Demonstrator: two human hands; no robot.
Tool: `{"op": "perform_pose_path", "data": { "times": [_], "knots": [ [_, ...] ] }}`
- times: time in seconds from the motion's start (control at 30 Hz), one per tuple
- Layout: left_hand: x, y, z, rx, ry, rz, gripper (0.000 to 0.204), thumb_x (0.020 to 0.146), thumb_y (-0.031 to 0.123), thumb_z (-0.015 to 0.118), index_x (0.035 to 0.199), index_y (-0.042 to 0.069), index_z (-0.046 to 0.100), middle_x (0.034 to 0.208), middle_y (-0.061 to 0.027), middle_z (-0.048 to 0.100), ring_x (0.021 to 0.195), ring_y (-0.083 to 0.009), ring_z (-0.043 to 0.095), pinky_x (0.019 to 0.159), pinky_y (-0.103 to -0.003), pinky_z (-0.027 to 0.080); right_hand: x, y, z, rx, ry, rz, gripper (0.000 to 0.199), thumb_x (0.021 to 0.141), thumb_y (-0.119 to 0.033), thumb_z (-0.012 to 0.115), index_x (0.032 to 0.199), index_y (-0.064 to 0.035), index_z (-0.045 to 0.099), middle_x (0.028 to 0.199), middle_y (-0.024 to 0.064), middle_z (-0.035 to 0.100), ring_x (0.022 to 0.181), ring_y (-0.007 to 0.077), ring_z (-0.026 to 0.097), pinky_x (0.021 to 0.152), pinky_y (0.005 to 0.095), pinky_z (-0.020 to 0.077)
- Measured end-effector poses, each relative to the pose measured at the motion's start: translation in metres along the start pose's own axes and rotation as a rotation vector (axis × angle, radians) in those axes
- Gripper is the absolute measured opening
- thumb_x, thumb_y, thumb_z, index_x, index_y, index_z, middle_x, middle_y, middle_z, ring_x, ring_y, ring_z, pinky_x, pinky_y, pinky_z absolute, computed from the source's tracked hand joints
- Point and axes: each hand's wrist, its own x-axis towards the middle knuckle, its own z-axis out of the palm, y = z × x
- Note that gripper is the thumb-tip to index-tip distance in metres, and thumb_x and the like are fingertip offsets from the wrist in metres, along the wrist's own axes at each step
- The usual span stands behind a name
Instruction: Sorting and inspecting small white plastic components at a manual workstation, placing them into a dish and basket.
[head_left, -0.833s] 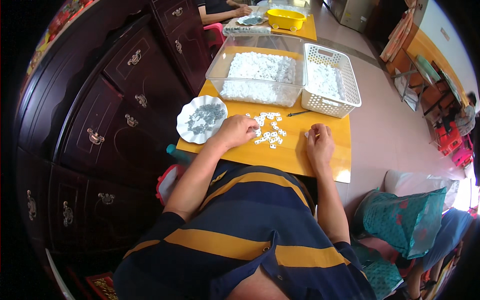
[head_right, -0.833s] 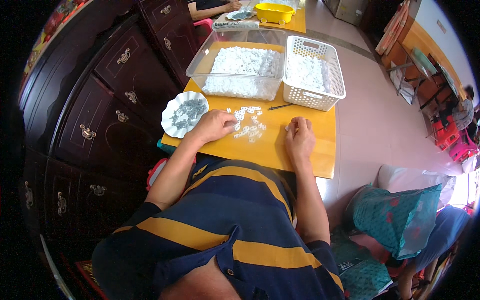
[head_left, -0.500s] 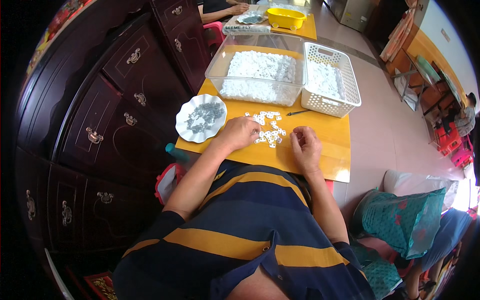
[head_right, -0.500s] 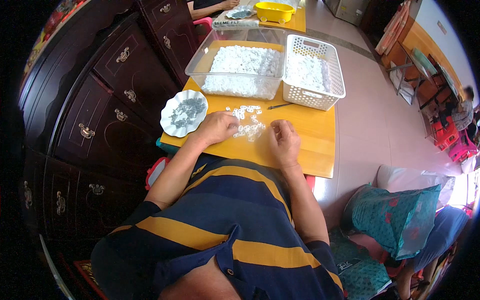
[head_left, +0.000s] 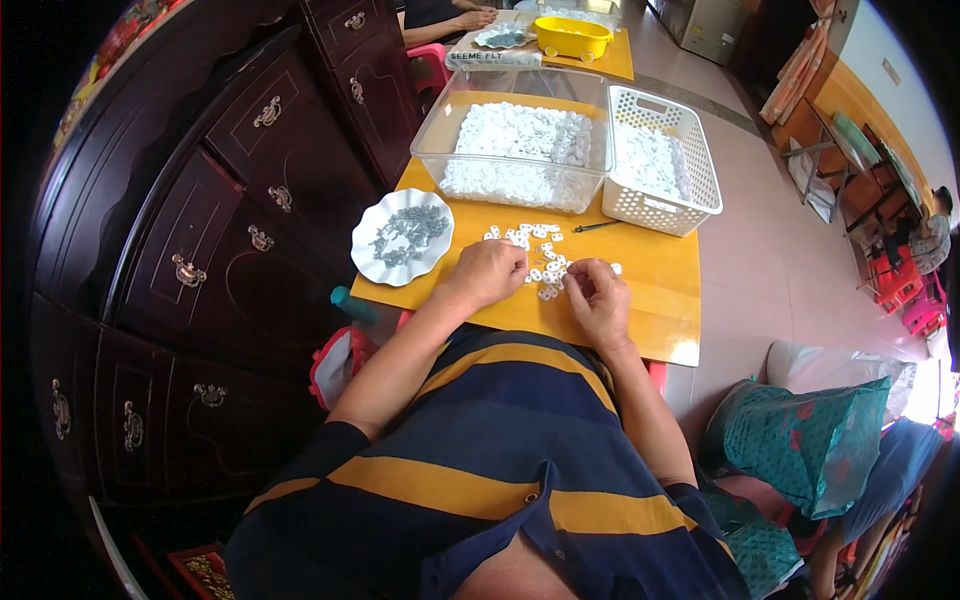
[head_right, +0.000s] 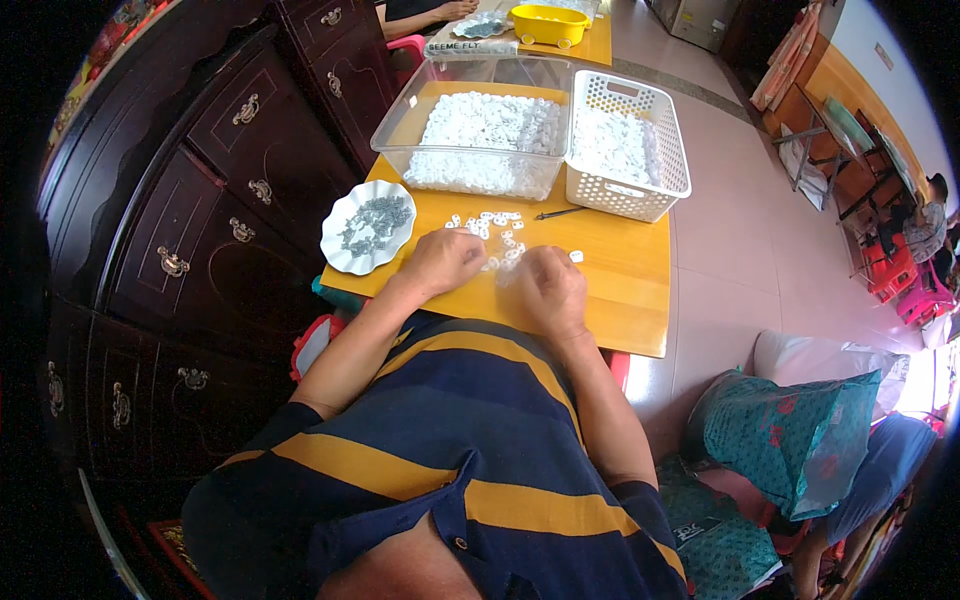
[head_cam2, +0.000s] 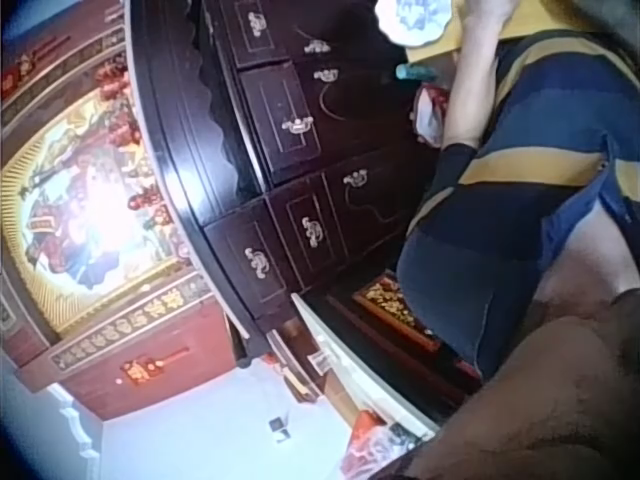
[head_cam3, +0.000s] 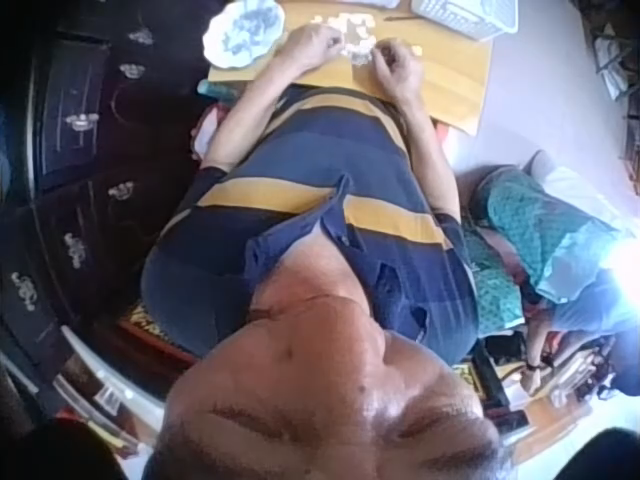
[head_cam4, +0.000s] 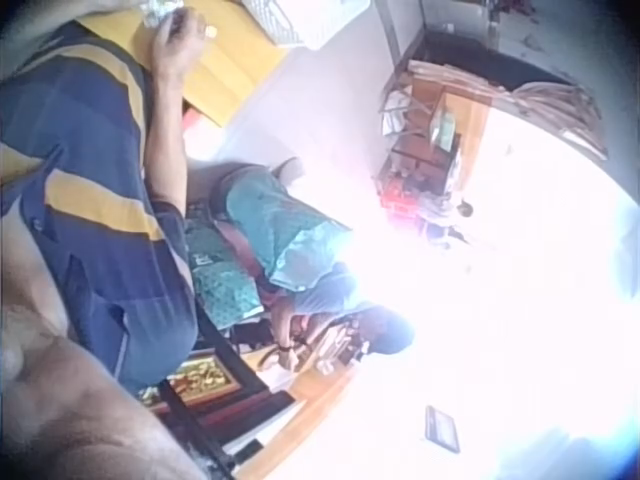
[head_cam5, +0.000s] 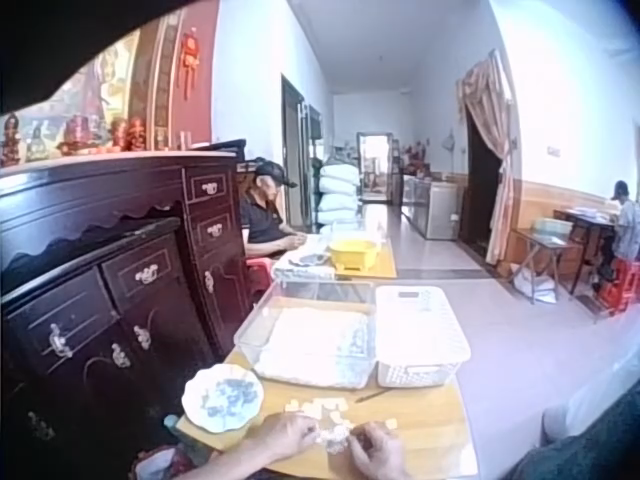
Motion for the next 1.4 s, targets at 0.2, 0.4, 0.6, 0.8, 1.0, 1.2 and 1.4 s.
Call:
{"op": "perform_pose_path", "data": {
  "times": [0.2,0.4,0.6,0.8,1.0,1.2,1.4],
  "knots": [
    [0.000,0.011,-0.004,-0.041,0.039,0.008,0.011,0.084,0.019,0.065,0.081,0.010,0.069,0.080,-0.0133,0.067,0.078,-0.0360,0.066,0.068,-0.046,0.052,0.001,-0.004,-0.002,0.007,-0.005,0.027,0.009,0.085,-0.010,0.068,0.091,-0.0051,0.064,0.087,0.0173,0.066,0.077,0.0395,0.065,0.067,0.0446,0.0524],
    [-0.002,0.016,-0.001,-0.055,-0.051,0.032,0.018,0.082,0.022,0.072,0.097,0.011,0.074,0.088,-0.0102,0.070,0.086,-0.0316,0.069,0.076,-0.044,0.055,0.001,-0.002,0.000,0.013,0.000,0.023,0.008,0.085,-0.011,0.067,0.088,-0.0045,0.063,0.086,0.0190,0.066,0.078,0.0407,0.064,0.068,0.0464,0.0519],
    [-0.002,0.016,0.002,-0.045,-0.031,0.081,0.016,0.082,0.023,0.073,0.092,0.010,0.071,0.088,-0.0104,0.069,0.087,-0.0321,0.068,0.077,-0.046,0.054,0.001,-0.005,-0.001,0.026,-0.013,0.011,0.008,0.085,-0.011,0.067,0.089,-0.0044,0.064,0.087,0.0195,0.066,0.081,0.0408,0.064,0.070,0.0468,0.0516],
    [-0.005,0.014,0.009,0.068,-0.040,0.125,0.019,0.085,0.028,0.071,0.090,0.009,0.068,0.087,-0.0114,0.069,0.086,-0.0332,0.068,0.075,-0.046,0.054,0.000,-0.008,0.000,0.026,-0.048,-0.007,0.010,0.085,-0.012,0.067,0.090,-0.0043,0.064,0.087,0.0195,0.066,0.082,0.0410,0.064,0.072,0.0472,0.0515],
    [-0.003,0.009,0.001,0.002,0.031,0.198,0.015,0.088,0.024,0.066,0.090,0.009,0.068,0.087,-0.0100,0.069,0.084,-0.0322,0.068,0.072,-0.044,0.055,0.002,-0.012,-0.005,0.030,-0.050,0.021,0.010,0.084,-0.013,0.068,0.088,-0.0037,0.064,0.086,0.0197,0.065,0.081,0.0409,0.064,0.071,0.0468,0.0517],
    [0.004,-0.008,-0.016,-0.024,0.098,0.090,0.007,0.086,0.013,0.066,0.088,0.008,0.071,0.086,-0.0119,0.069,0.083,-0.0333,0.067,0.072,-0.043,0.054,0.002,0.006,-0.003,0.000,0.018,-0.047,0.008,0.086,-0.003,0.072,0.090,-0.0006,0.065,0.076,0.0084,0.066,0.061,0.0136,0.063,0.058,0.0261,0.0501],
    [0.002,-0.015,0.005,0.012,0.111,0.149,0.010,0.084,0.019,0.068,0.078,0.012,0.071,0.083,-0.0051,0.067,0.080,-0.0286,0.067,0.069,-0.042,0.054,0.001,0.009,0.000,0.001,0.017,-0.053,0.009,0.085,-0.003,0.073,0.090,-0.0006,0.065,0.076,0.0079,0.066,0.061,0.0128,0.063,0.057,0.0256,0.0498]
  ]
}}
